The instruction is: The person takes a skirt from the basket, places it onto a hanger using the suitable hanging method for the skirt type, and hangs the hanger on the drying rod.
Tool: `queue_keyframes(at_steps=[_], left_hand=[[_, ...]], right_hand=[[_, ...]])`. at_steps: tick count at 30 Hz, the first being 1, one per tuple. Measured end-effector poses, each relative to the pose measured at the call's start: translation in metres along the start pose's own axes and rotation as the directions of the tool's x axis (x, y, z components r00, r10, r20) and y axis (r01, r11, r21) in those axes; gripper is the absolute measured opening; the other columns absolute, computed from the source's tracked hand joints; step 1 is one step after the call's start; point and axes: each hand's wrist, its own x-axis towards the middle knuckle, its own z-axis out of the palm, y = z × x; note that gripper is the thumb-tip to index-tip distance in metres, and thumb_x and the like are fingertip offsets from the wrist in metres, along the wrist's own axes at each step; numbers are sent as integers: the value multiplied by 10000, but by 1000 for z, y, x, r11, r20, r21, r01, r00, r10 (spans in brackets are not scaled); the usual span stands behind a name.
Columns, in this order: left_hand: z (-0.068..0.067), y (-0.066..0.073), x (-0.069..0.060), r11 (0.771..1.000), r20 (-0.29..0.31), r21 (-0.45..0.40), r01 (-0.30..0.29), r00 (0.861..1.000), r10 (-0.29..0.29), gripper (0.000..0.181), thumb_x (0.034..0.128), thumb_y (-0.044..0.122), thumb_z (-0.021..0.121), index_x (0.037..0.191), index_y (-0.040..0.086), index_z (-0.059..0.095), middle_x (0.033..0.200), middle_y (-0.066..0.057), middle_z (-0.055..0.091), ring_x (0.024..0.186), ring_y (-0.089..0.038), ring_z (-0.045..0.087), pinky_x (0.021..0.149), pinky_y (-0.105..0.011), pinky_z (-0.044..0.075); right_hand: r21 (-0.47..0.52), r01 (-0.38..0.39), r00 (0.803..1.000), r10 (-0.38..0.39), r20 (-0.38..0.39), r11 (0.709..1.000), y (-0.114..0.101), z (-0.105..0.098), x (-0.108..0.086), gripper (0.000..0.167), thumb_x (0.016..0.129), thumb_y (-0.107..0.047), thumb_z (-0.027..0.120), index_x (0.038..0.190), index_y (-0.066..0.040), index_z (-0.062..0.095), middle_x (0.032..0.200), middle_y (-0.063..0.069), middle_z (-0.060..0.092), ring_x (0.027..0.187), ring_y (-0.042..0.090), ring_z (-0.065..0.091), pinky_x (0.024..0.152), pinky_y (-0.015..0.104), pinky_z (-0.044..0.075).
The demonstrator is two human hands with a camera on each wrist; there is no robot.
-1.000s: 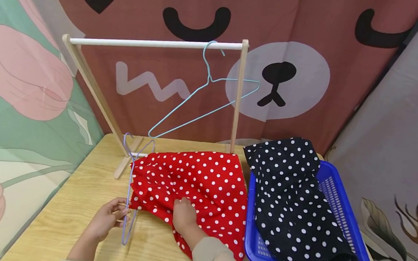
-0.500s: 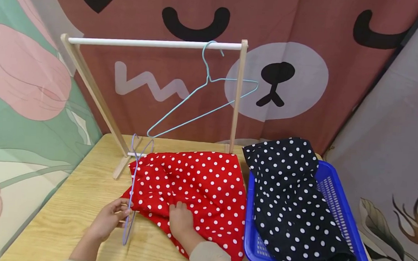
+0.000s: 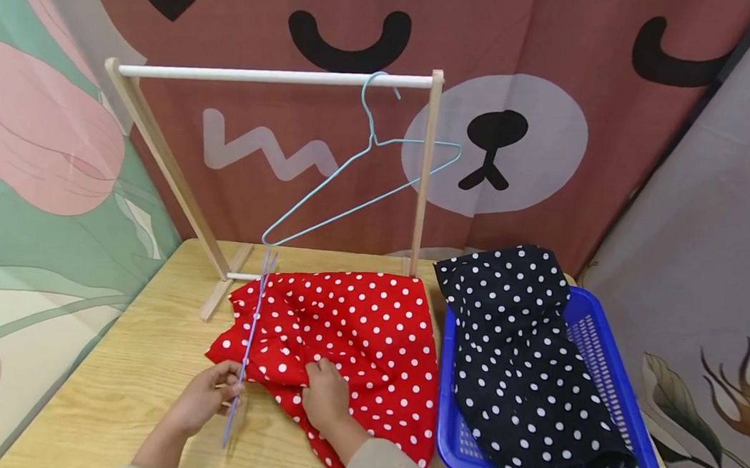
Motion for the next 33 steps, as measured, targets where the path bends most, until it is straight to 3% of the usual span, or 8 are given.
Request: queue_keyframes(at_steps=[7, 10, 14, 18, 23, 27, 33], left_hand=[[6, -3, 0, 1000, 84, -1, -19, 996, 19, 110, 808, -120, 443, 908, -78, 461, 709, -83, 451, 553, -216, 516, 449, -246, 437], [7, -4, 0, 1000, 108, 5, -22, 994, 21, 104, 814, -115, 440, 910, -81, 463, 705, -80, 452, 550, -211, 513, 447, -251, 438], [8, -6, 0, 1000, 128, 4, -17, 992, 16, 111, 814, -115, 441, 918, -88, 469, 710, -66, 452, 556, -206, 515, 456, -262, 446], [9, -9, -1, 1000, 144, 7, -13, 990, 12, 117, 815, -110, 440, 927, -91, 468, 715, -60, 445, 566, -200, 518, 463, -267, 446], [11, -15, 0, 1000, 161, 13, -15, 987, 13, 97, 814, -102, 446, 906, -82, 473, 714, -62, 448, 559, -197, 510, 466, -290, 456], [13, -19, -1, 999, 166, 20, -31, 986, 27, 89, 803, -108, 453, 879, -68, 479, 696, -56, 445, 541, -204, 508, 454, -308, 457], [16, -19, -1, 996, 162, 71, -55, 986, 43, 104, 787, -117, 467, 862, -48, 491, 673, -48, 444, 529, -207, 517, 445, -319, 452]], right_hand=[[-26, 38, 994, -35, 106, 999, -4, 0, 1, 244, 721, -124, 678, 949, -66, 613, 791, 8, 503, 722, 129, 516, 621, 240, 465], [14, 6, 984, -9, 177, 1000, -3, -1, 2, 248, 736, -126, 658, 969, -57, 607, 811, 7, 511, 731, 129, 524, 635, 246, 464], [136, -90, 963, 52, 264, 987, 1, -5, 3, 279, 748, -146, 641, 1000, -39, 588, 852, 4, 527, 746, 125, 521, 661, 267, 460], [268, -193, 935, 94, 343, 944, 6, -10, 5, 329, 752, -192, 641, 1036, -41, 571, 924, 11, 546, 805, 132, 503, 709, 303, 451], [381, -268, 909, 101, 405, 885, 9, -12, 7, 395, 756, -210, 638, 1087, -15, 545, 1035, 51, 535, 911, 176, 485, 780, 355, 430], [448, -300, 905, 103, 412, 842, 7, -14, 9, 374, 773, -200, 626, 1080, -7, 536, 995, 41, 536, 857, 170, 493, 720, 313, 447], [554, -312, 926, 117, 359, 772, 2, -17, 16, 272, 794, -124, 602, 1024, 6, 541, 889, 43, 542, 782, 171, 512, 641, 268, 447]])
